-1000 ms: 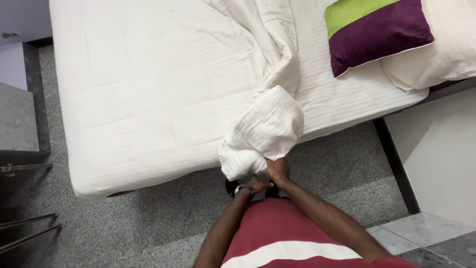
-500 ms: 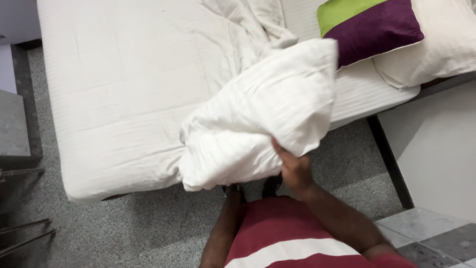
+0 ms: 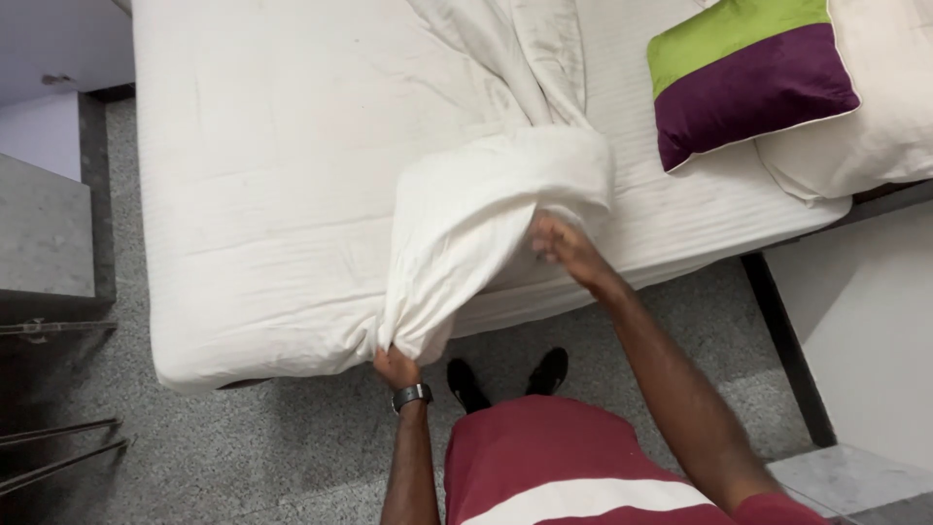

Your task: The person pulls a white fitted sheet over a mattress, stretching the fabric to fit the corners and smoothing the surface. They work around the bed, tucking the sheet under the mattress edges and adjusting the fabric to ensure it is properly secured.

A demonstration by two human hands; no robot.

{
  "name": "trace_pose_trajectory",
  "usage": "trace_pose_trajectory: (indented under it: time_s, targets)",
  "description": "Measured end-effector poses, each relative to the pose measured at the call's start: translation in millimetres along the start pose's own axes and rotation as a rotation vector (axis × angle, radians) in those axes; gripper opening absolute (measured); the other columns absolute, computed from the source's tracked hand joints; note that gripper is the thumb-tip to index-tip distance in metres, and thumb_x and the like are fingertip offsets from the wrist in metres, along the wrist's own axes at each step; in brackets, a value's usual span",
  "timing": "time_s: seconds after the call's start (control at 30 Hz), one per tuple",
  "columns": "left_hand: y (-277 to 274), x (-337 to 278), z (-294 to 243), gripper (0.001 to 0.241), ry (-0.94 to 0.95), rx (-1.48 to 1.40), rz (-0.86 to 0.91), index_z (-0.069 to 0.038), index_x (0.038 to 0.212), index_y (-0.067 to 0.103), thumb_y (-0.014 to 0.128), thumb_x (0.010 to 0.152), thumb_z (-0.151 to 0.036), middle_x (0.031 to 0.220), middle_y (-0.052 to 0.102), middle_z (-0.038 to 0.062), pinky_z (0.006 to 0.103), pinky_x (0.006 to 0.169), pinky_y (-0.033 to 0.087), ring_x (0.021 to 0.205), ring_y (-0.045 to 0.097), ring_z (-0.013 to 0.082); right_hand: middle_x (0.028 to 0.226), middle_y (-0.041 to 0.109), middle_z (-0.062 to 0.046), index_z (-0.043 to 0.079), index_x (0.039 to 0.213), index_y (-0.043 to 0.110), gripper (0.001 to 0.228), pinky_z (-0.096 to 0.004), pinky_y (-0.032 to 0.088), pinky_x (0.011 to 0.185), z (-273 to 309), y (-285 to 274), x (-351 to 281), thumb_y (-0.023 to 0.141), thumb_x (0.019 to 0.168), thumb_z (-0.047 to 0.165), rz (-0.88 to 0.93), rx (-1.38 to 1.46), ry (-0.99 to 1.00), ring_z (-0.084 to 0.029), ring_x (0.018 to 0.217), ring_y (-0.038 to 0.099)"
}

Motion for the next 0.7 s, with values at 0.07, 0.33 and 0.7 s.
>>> trace_pose_trajectory:
  time_s: [0.07, 0.33, 0.7]
  targets:
    - [11.6, -13.3, -5.9, 0.032, -0.029, 0.161, 0.006, 0.007, 0.119, 0.069, 0.048, 0.103, -0.012, 0.107, 0.075, 0.016, 0.0369, 0.085, 0.053, 0.094, 0.068, 0.023, 0.137, 0.064, -0.019, 0.008, 0.14, 0.059, 0.086, -0.056, 0.053, 0.1, -65.9, 7.2, -10.9, 0.045, 0.088, 0.076, 0.06, -0.133, 0.098, -0.034, 0.123, 0.061]
    - [50.5, -8.0, -20.6, 0.028, 0.022, 0.491, 0.148, 0.003, 0.116, 0.071, 0.05, 0.101, -0.01, 0.102, 0.077, 0.016, 0.0368, 0.084, 0.053, 0.093, 0.07, 0.0216, 0.143, 0.062, -0.015, 0.013, 0.142, 0.059, 0.071, -0.049, 0.047, 0.111, -170.8, 77.5, -67.9, 0.065, 0.089, 0.06, 0.441, -0.38, 0.216, -0.031, 0.134, 0.058]
    - [86.2, 2.7, -42.7, 0.024, -0.059, 0.878, 0.527, -0.003, 0.104, 0.074, 0.065, 0.093, -0.022, 0.097, 0.073, 0.02, 0.0427, 0.08, 0.052, 0.09, 0.069, 0.035, 0.119, 0.072, -0.008, 0.01, 0.111, 0.071, 0.024, -0.041, 0.056, 0.091, -51.0, 189.5, -85.5, 0.075, 0.09, 0.02, 0.565, -0.729, -0.959, -0.029, 0.107, 0.069]
Point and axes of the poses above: each hand's wrist, its own x-axis towards the middle knuckle, its own y-axis out of the palm, z = x × y, the point moved 8 cm from there along x, towards the middle knuckle
